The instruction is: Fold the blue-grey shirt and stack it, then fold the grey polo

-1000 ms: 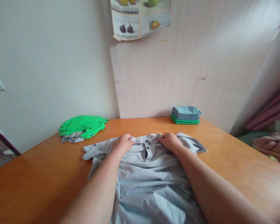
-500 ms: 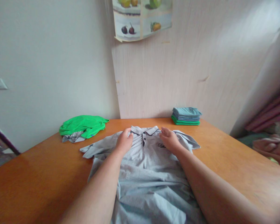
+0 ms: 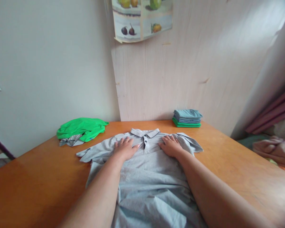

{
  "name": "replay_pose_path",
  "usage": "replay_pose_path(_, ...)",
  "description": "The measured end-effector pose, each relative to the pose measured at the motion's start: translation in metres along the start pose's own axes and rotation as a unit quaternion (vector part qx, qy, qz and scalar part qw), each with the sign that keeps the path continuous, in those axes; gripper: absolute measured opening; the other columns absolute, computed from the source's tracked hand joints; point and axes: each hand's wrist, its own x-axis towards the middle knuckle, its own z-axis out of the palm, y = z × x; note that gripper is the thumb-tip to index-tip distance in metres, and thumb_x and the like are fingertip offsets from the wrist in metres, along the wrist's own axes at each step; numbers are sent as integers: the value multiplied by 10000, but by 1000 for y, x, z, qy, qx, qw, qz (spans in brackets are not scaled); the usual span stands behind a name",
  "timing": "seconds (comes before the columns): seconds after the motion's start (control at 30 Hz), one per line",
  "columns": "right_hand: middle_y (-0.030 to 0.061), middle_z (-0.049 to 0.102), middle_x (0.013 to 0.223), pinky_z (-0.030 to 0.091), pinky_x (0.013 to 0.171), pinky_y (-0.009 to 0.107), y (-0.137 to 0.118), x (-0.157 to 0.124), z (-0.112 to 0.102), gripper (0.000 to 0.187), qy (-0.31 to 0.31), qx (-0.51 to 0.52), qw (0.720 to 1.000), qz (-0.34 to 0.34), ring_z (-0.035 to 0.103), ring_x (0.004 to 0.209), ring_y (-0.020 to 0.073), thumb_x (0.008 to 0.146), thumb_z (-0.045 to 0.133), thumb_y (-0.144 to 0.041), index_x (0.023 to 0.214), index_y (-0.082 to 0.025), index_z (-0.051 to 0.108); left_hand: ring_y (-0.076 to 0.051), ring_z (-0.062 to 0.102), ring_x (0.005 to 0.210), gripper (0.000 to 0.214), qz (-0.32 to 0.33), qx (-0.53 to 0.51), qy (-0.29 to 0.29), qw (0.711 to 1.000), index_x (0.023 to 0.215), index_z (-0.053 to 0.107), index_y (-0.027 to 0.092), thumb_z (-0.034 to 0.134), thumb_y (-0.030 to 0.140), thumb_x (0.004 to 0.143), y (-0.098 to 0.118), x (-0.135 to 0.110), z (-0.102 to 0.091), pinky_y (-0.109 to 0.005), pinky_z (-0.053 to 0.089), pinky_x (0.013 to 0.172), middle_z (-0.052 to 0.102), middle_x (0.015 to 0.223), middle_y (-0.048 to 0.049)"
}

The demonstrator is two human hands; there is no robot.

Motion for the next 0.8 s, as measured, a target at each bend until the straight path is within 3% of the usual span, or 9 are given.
replay_pose_path(0.1,123,466,1559,279,1171,473,-1,0,-4,570,33,40,999,-12,354,1460,356,968,441,-479,1429,-169,572,-347,206,1534,709,0,2,-3,1000,1526,420,328,289,700,937,1,-2,-2,-659,171,1185,268,1675,-50)
replay_pose_path(0.2,98,681,1324,420,1025,326,2,0,-17,444,121,126,984,33,587,1253,265,970,440,-399,1293,-205,675,-353,216,1530,700,-2,-2,-1,1000,1520,430,321,307,686,936,2,-3,-4,-659,192,1180,271,1673,-54)
replay_pose_path(0.3,93,734,1202,460,903,315,15,0,-37,439,200,160,960,115,650,1131,262,986,376,-392,1241,-232,694,-353,238,1522,683,-1,-3,8,1000,1503,453,330,311,683,935,2,-3,-3,-663,200,1175,297,1664,-58)
replay_pose_path(0.4,120,725,1209,470,859,340,33,-1,-55,474,231,157,945,172,658,1098,281,983,342,-390,1282,-221,668,-349,252,1516,670,2,-4,15,1000,1485,475,338,308,681,935,0,0,0,-675,199,1169,316,1656,-56)
replay_pose_path(0.53,150,664,1320,462,940,428,56,-1,-64,510,203,122,943,235,601,1201,335,894,501,-417,1349,-223,626,-355,251,1515,683,1,-6,15,1000,1484,480,323,308,683,930,-1,2,2,-681,207,1163,314,1657,-59)
replay_pose_path(0.63,196,645,1319,443,973,523,75,1,-58,483,152,135,935,292,527,1283,404,746,683,-394,1186,-195,703,-348,239,1521,698,0,-1,16,1000,1493,472,308,295,681,930,0,3,2,-679,210,1161,305,1660,-63)
replay_pose_path(0.73,201,721,1047,506,862,458,93,3,-52,263,142,241,910,305,616,1159,388,645,760,-329,848,-164,721,-346,253,1514,683,2,3,19,1000,1482,484,319,294,674,930,-1,3,2,-684,229,1149,325,1652,-56)
replay_pose_path(0.8,132,711,789,528,730,370,101,3,-50,190,153,297,897,288,693,939,325,638,765,-319,720,-175,672,-354,262,1509,672,2,2,22,1000,1469,499,331,301,676,927,-1,4,2,-687,237,1143,337,1647,-51)
